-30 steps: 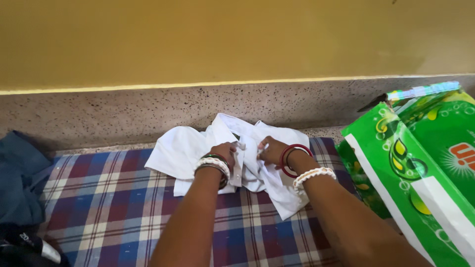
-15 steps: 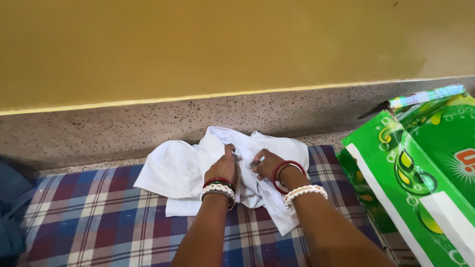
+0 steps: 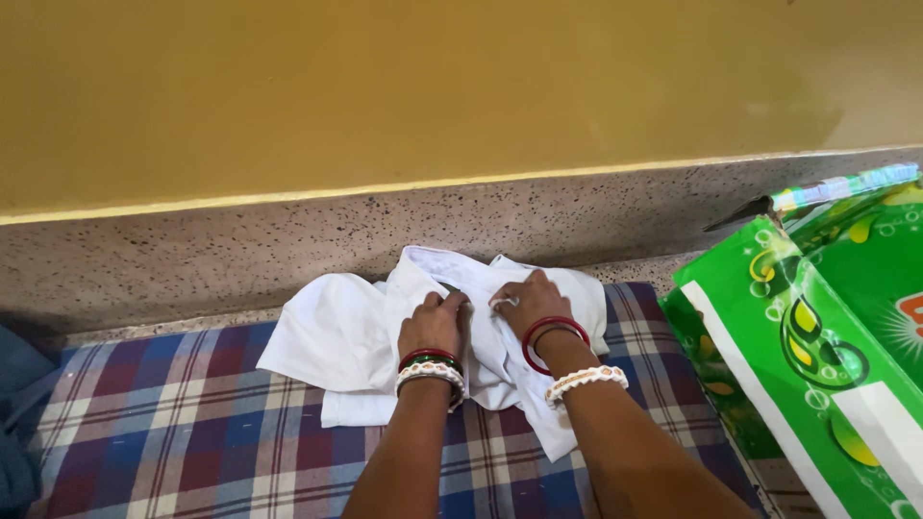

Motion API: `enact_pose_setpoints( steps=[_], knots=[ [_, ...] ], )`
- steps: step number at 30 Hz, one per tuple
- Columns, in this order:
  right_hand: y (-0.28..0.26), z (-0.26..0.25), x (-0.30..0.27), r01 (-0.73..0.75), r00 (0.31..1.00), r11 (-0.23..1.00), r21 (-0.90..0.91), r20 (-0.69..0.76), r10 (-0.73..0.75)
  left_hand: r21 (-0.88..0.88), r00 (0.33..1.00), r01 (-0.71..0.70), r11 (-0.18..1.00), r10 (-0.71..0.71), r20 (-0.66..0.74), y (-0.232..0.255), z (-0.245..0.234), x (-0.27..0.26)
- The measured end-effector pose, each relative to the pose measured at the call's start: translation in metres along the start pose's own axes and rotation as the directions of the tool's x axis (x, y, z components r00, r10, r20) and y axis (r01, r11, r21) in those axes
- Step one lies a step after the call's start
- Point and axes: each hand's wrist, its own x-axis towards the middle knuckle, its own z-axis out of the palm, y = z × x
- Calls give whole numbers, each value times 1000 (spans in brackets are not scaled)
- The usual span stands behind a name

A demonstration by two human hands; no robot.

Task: The person folds a white button-up shirt on a plaid bedsheet. They smooth the fabric, fold the sleeves inward, fold the sides toward the center, and fold the shirt in half.

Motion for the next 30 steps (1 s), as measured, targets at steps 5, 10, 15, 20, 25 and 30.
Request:
enact_pose_setpoints(
  steps=[5,10,15,20,25,30],
  knots=[
    [-21,-15,6,151,987,987,-62,68,-146,-23,992,-12,1000,9,-128,7,-16,7],
    [-35,-49,14,172,956,965,196,203,-212,-14,997,10,1000,-11,-78,22,-55,22],
    [-65,-89,11,364,911,925,114,163,-378,-15,998,52,999,-52,28,33,-102,28],
    [-96,-138,-6,420,887,904,85,172,-429,-132,995,-9,991,22,98,38,-139,39],
    [-107,-178,-29,472,868,881,24,166,-469,-190,953,-248,950,274,127,36,-160,43],
    [-108,-196,-42,578,815,814,-59,95,-572,-446,923,-231,865,340,181,43,-177,36]
  ],
)
